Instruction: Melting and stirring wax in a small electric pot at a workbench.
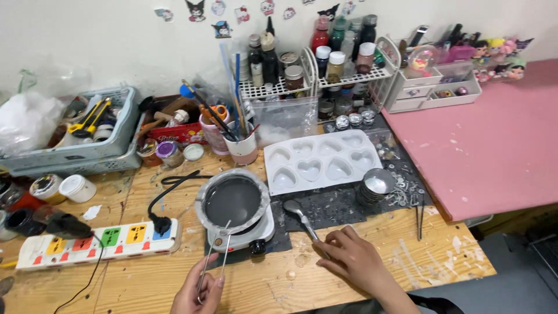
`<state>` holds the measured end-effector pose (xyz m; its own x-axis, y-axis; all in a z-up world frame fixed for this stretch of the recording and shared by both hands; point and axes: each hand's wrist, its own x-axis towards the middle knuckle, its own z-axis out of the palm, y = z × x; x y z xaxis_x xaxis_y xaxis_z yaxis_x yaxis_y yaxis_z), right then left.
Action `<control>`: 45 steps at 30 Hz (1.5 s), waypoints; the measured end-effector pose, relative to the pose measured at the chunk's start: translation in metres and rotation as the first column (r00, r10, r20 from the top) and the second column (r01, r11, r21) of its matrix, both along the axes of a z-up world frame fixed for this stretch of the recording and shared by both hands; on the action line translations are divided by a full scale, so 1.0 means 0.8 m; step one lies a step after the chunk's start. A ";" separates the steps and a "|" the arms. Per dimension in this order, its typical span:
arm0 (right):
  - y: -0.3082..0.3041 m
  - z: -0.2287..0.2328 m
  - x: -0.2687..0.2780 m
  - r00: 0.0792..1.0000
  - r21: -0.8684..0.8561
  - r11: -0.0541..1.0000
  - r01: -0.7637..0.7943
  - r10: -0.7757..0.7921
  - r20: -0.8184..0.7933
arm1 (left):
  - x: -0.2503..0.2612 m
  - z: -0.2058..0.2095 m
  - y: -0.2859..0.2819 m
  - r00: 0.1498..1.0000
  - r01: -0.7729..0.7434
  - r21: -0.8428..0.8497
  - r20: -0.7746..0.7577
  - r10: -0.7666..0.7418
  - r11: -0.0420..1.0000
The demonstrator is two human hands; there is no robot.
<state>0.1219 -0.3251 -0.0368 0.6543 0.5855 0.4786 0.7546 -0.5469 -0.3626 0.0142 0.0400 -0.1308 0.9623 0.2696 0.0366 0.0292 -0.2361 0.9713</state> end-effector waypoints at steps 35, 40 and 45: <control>-0.052 0.013 0.012 0.937 0.851 0.394 0.348 -0.119 -0.328 | -0.011 0.090 -0.038 1.000 0.016 0.042 -0.015 -0.016 0.999; 0.053 0.016 0.022 0.861 0.909 0.312 0.275 0.342 -0.377 | -0.016 0.140 -0.055 0.995 -0.002 0.031 -0.095 0.005 1.000; 0.121 -0.006 0.021 0.801 0.799 0.542 0.259 0.341 -0.491 | -0.019 0.159 -0.060 0.991 0.003 0.055 -0.136 0.005 0.998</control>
